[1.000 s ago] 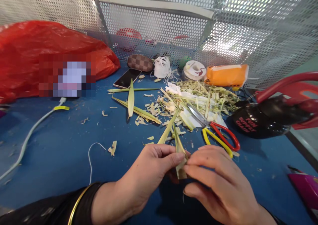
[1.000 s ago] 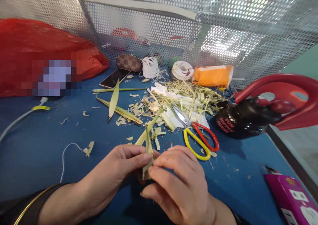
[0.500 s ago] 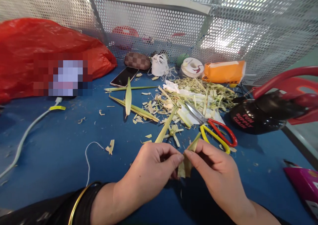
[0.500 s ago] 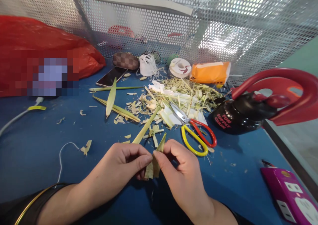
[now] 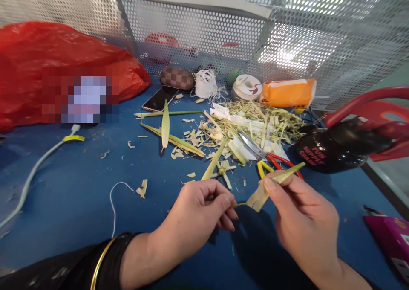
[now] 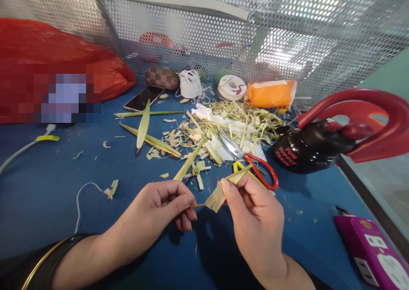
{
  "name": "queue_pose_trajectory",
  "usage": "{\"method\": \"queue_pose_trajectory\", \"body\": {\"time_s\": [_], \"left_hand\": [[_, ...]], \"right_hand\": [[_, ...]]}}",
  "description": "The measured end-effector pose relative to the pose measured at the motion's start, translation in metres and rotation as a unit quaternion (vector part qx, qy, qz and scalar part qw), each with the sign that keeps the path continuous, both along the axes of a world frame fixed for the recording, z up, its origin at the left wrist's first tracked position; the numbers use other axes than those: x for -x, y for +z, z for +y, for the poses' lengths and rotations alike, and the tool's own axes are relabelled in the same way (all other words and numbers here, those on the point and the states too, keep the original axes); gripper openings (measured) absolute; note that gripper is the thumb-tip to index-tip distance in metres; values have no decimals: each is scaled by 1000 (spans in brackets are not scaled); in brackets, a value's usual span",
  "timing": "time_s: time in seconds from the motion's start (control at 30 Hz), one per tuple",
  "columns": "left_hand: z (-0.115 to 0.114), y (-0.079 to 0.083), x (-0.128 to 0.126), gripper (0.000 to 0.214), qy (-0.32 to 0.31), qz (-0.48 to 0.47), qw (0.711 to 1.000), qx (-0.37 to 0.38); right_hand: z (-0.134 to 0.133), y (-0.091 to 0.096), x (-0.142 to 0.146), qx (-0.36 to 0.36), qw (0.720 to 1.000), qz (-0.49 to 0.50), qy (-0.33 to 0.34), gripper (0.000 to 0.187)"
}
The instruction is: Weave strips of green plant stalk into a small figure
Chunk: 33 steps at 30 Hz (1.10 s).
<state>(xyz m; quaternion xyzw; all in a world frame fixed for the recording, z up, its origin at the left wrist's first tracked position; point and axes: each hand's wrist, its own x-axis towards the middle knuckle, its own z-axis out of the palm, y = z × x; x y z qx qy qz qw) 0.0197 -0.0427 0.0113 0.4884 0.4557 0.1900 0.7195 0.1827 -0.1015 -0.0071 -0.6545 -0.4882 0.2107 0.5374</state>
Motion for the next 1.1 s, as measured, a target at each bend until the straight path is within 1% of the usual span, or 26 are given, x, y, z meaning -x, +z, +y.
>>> {"method": "queue_pose_trajectory", "body": {"time_s": [0.07, 0.17, 0.27, 0.33, 0.37, 0.4, 0.43, 0.47, 0.5, 0.53, 0.57, 0.6, 0.63, 0.67, 0.7, 0.73, 0.77, 0.8, 0.83, 0.9, 0.97, 1.03, 1.1], "left_hand": [[-1, -2, 2, 20, -17, 18, 999, -41], [0, -4, 4, 21, -33, 74, 991, -108], [5, -2, 7, 23, -25, 109, 982, -150], [12, 2, 11, 23, -2, 122, 971, -205], [17, 4, 14, 22, 17, 136, 956, -258], [23, 7, 17, 20, 45, 152, 931, -329], [29, 9, 20, 17, 79, 171, 894, -405], [36, 10, 23, 17, 114, 188, 850, -479], [43, 11, 26, 24, 126, 207, 807, -538], [48, 11, 28, 32, 121, 232, 773, -578], [51, 10, 29, 39, 115, 247, 747, -606], [52, 10, 29, 39, 110, 250, 731, -625], [50, 8, 28, 35, 99, 239, 728, -635], [46, 7, 26, 27, 78, 212, 741, -633], [40, 5, 23, 20, 48, 176, 772, -609], [32, 4, 19, 20, 9, 149, 818, -555], [25, 2, 16, 23, -35, 139, 868, -475], [18, 1, 13, 27, -68, 137, 903, -401], [13, 0, 10, 27, -85, 144, 925, -342], [8, -1, 7, 20, -107, 134, 953, -251], [9, -2, 6, 21, -119, 100, 971, -180], [12, -2, 6, 24, -121, 62, 984, -115], [15, -2, 6, 23, -118, 45, 990, -62]], "right_hand": [[0, -2, -4, -6, 999, 38, -10, 7], [2, -5, -6, -17, 996, 89, -12, 8], [5, -5, -7, -26, 993, 114, -24, 14], [7, -6, -7, -13, 992, 125, -15, 17], [8, -6, -8, 4, 991, 131, 2, 18], [9, -6, -8, 24, 990, 139, 26, 19], [9, -7, -7, 45, 987, 145, 52, 21], [9, -7, -7, 64, 984, 149, 76, 23], [9, -7, -6, 78, 981, 150, 96, 24], [9, -7, -5, 86, 979, 150, 109, 26], [9, -7, -4, 92, 978, 149, 117, 28], [9, -6, -3, 95, 977, 147, 121, 29], [9, -6, -2, 99, 977, 146, 124, 29], [9, -5, 0, 103, 976, 145, 126, 30], [9, -4, 1, 107, 975, 143, 129, 30], [9, -3, 2, 116, 974, 140, 133, 31], [10, -2, 3, 126, 972, 137, 141, 31], [10, -1, 4, 137, 970, 133, 151, 31], [10, 0, 5, 148, 967, 128, 163, 31], [10, 3, 6, 158, 964, 117, 179, 30], [11, 6, 5, 148, 968, 105, 176, 28], [12, 8, 5, 135, 972, 109, 161, 25], [14, 8, 6, 133, 972, 124, 151, 21]]}}
